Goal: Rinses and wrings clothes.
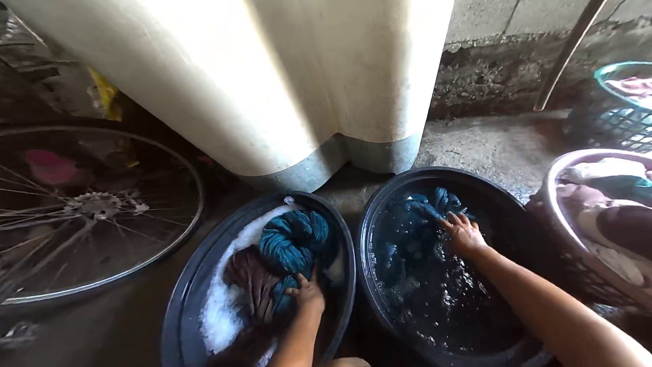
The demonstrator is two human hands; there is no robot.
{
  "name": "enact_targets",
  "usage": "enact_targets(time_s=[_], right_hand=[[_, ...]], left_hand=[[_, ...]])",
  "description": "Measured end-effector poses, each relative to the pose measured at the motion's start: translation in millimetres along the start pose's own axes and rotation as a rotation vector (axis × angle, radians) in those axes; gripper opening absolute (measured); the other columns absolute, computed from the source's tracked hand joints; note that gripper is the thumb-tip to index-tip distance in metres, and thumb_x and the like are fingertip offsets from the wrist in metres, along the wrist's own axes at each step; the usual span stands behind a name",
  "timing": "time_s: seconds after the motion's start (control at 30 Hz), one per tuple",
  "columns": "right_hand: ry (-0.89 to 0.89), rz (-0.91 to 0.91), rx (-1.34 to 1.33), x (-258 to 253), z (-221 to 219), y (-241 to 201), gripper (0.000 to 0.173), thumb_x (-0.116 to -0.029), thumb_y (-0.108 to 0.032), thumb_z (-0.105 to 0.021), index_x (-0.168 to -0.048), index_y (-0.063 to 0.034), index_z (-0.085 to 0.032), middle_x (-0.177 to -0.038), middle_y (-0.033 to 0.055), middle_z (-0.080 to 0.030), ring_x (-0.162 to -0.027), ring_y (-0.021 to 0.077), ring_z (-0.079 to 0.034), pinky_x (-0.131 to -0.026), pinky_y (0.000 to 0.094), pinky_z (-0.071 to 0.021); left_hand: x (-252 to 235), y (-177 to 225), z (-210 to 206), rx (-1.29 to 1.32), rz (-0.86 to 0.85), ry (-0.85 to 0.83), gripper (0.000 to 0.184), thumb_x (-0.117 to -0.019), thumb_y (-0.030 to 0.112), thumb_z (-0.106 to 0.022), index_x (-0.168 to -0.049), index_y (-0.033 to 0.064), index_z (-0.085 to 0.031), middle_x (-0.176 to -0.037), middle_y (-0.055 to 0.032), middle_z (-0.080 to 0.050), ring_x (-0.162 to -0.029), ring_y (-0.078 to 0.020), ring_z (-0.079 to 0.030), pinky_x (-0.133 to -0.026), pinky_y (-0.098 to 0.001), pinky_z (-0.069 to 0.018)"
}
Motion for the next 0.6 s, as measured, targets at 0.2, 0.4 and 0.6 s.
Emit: enact_targets(time_s=[0.2,0.4,0.6], right_hand=[[-0.052,-0.112,-0.048,-46.6,-7.4,7.4,0.094,-0.0834,-0.032,-0.084,-0.162,-0.0339,-0.033,-0.172,0.0142,-0.017,-0.157,0.0485,-0.005,-0.109,0.0832,-0.0207],[-0.266,-0.116,-0.019,-13.8,-57.0,29.7,0.099,-0.0817,-0.025,-0.084,-0.164,-0.0295,-0.029,-0.155,0.0203,-0.048,-0.147,0.0477,-0.036,-0.112,0.0771,-0.0279],[-0.461,-0.055,0.084,51.1,-101.8,24.2,0.074,-0.0893,-0.023,-0.076,-0.153,-0.0047,-0.044,-0.145,0.0307,-0.053,-0.137,0.0517,-0.047,-0.112,0.0749,-0.0295]], left_hand=[[-10.1,6.4,-17.0,-0.287,-0.085,0.059,0.072,-0.0949,0.000,-0.062,-0.160,0.0088,-0.033,-0.171,-0.0225,-0.005,-0.151,-0.0595,-0.001,-0.109,-0.0828,-0.0164],[-18.5,4.0,-14.5,-0.184,0.023,0.042,0.066,-0.0991,0.002,-0.059,-0.160,0.0057,-0.032,-0.169,-0.0257,-0.008,-0.152,-0.0573,-0.006,-0.116,-0.0759,-0.0148],[9.6,1.2,-26.5,-0.240,-0.061,-0.002,0.061,-0.0971,-0.001,-0.059,-0.155,-0.0005,-0.039,-0.167,-0.0256,-0.020,-0.153,-0.0522,-0.015,-0.121,-0.0691,-0.0146]])
Point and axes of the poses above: each hand's wrist, its own x-axis away from the middle knuckle, its own z-axis out of the back of the hand, y = z × x, the point moved 5 cm from there along -x, towards the middle knuckle
